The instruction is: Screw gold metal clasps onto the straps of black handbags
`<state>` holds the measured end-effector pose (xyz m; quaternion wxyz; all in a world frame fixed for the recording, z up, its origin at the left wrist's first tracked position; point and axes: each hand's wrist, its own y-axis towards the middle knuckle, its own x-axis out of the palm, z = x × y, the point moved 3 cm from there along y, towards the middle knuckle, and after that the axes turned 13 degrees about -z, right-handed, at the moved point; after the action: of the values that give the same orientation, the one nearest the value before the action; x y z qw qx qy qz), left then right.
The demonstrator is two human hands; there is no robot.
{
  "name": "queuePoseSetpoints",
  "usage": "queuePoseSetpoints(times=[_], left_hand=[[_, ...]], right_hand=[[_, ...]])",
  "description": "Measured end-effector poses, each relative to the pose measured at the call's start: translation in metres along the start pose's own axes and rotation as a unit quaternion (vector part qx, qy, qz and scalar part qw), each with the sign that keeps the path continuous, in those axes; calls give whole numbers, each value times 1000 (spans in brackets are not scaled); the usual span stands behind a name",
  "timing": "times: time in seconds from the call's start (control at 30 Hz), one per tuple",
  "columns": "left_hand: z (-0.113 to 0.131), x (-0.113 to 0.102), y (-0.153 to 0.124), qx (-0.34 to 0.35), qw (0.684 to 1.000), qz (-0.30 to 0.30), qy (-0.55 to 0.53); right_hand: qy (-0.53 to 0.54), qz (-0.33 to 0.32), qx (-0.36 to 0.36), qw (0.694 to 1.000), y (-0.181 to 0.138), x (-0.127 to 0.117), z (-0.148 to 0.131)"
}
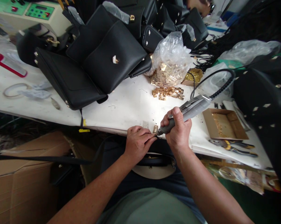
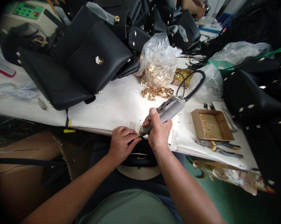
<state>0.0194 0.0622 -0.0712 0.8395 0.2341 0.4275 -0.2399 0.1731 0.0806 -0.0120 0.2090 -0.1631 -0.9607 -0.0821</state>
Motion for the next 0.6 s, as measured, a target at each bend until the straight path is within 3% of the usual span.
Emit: queuePoseSetpoints(times=[0.6], left_hand=[[2, -2, 1, 5, 1000, 13, 3]], right_hand=[[-17, -6, -10, 1000, -2, -1, 3]])
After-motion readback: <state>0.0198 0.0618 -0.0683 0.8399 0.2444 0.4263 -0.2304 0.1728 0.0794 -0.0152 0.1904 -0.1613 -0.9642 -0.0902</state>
